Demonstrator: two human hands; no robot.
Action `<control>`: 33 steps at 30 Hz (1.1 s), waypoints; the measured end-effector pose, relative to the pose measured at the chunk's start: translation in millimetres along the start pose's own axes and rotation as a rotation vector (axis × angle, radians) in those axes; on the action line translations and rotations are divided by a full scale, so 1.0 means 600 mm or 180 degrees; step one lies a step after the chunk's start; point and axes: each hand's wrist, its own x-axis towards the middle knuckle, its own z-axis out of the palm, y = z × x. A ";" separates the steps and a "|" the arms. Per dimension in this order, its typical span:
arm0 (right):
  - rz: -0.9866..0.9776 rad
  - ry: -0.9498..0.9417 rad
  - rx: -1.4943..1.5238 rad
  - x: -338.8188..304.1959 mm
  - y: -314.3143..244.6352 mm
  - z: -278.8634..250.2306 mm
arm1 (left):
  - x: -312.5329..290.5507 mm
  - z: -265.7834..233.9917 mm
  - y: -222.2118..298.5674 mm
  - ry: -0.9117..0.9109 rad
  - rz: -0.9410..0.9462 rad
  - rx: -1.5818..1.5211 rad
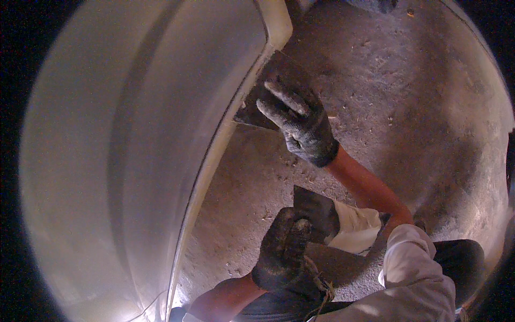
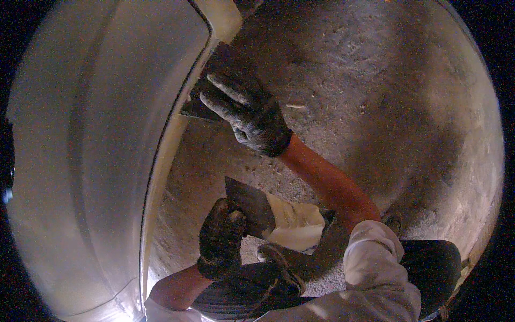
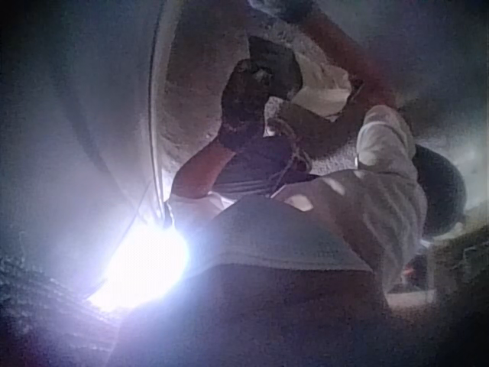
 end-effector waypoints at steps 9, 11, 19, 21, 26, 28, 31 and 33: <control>0.0015 -0.0123 -0.0179 -0.006 0.022 -0.013 | 0.012 0.017 0.005 0.0171 -0.0464 -0.1273; 0.0075 -0.0110 -0.0198 -0.006 0.033 -0.021 | 0.014 0.016 0.005 0.0183 -0.0439 -0.0887; -0.0081 0.0116 -0.0238 0.024 0.078 -0.015 | 0.025 0.018 -0.004 0.0342 -0.0426 -0.0836; 0.0013 0.0001 -0.0047 0.024 0.084 -0.008 | 0.029 0.017 -0.007 0.0251 -0.0382 -0.0730; -0.0029 -0.0238 -0.0079 0.009 0.100 -0.013 | 0.035 0.015 -0.008 0.0237 -0.0492 -0.0516; -0.0138 -0.0108 0.0059 0.006 0.108 -0.020 | 0.037 0.017 -0.007 0.0220 -0.0442 -0.0358; -0.0001 -0.0105 -0.0052 0.013 0.119 -0.025 | 0.042 0.023 -0.006 0.0277 -0.0458 -0.0650; -0.0090 0.0051 -0.0040 0.024 0.130 -0.020 | 0.046 0.025 -0.006 0.0296 -0.0456 -0.0596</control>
